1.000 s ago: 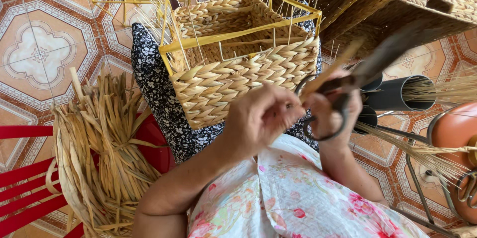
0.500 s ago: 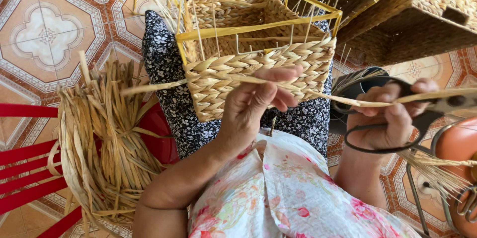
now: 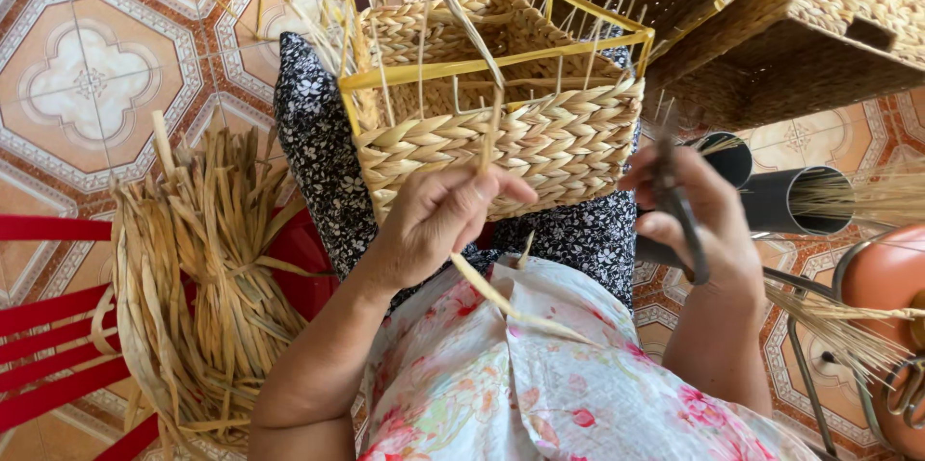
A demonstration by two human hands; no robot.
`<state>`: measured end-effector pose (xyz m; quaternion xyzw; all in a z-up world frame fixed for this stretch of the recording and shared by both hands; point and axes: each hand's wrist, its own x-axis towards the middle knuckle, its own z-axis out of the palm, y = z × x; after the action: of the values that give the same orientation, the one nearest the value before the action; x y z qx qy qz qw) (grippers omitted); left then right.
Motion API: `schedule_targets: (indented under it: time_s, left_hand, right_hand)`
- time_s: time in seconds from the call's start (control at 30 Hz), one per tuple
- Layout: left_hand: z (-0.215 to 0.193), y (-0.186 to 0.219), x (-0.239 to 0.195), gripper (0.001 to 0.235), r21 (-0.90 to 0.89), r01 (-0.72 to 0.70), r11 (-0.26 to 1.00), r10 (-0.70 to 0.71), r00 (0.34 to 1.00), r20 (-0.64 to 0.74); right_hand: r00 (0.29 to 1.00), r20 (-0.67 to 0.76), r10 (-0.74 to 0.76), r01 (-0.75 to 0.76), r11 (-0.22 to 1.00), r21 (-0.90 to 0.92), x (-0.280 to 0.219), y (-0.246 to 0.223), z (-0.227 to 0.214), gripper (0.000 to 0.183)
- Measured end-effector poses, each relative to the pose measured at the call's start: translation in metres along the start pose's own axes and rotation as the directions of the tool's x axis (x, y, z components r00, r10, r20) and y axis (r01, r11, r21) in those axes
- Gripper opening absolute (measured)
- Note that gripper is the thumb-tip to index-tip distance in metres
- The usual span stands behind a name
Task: The person weaves a rectangular basket by hand, interlacing dried palm leaves through a yellow frame held between their legs. They repeatedly pull strands through the weave, tighten them, and trim excess material with scissors.
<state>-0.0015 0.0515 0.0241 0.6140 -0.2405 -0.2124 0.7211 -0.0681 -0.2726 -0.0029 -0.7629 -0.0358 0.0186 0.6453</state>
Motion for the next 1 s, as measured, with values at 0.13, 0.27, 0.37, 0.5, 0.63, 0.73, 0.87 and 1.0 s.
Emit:
schedule_targets:
  time_s: [0.13, 0.27, 0.37, 0.5, 0.63, 0.73, 0.87, 1.0]
  left_hand:
    - [0.003, 0.008, 0.002, 0.045, 0.118, 0.05, 0.992, -0.071, 0.981, 0.178]
    - [0.003, 0.016, 0.006, 0.043, 0.154, 0.106, 0.982, -0.145, 0.951, 0.271]
    - [0.002, 0.018, 0.008, 0.042, 0.156, 0.188, 0.97, -0.228, 0.927, 0.299]
    - [0.0, 0.011, 0.012, 0.042, 0.187, 0.18, 0.966, -0.232, 0.923, 0.308]
    - [-0.006, -0.002, 0.014, 0.042, 0.156, 0.11, 0.982, -0.149, 0.953, 0.265]
    - [-0.009, -0.013, 0.019, 0.042, 0.116, 0.107, 0.987, -0.127, 0.976, 0.178]
    - [-0.017, -0.021, 0.018, 0.04, 0.033, 0.021, 0.999, -0.023, 0.997, 0.067]
    - [-0.018, -0.033, 0.016, 0.034, 0.041, 0.007, 0.999, -0.007, 1.0, -0.001]
  right_hand:
    - [0.975, 0.221, 0.03, -0.057, 0.991, 0.118, 0.016, -0.019, 0.01, 0.075]
    - [0.949, 0.312, 0.048, -0.086, 0.99, 0.109, 0.03, -0.031, 0.005, 0.081]
    - [0.955, 0.291, 0.062, -0.09, 0.992, 0.084, 0.033, -0.027, 0.002, 0.078]
    - [0.981, 0.189, 0.049, -0.069, 0.993, 0.1, 0.032, -0.012, 0.002, 0.058]
    - [0.995, 0.098, -0.012, -0.01, 0.977, 0.213, 0.038, 0.003, -0.006, 0.043]
    - [0.994, -0.106, 0.001, 0.02, 0.981, 0.194, 0.057, 0.017, -0.03, 0.039]
    - [0.929, -0.369, 0.021, -0.073, 0.989, -0.129, 0.116, 0.064, -0.097, 0.029]
    - [0.841, -0.537, 0.065, -0.322, 0.858, -0.4, 0.194, 0.14, -0.164, 0.043]
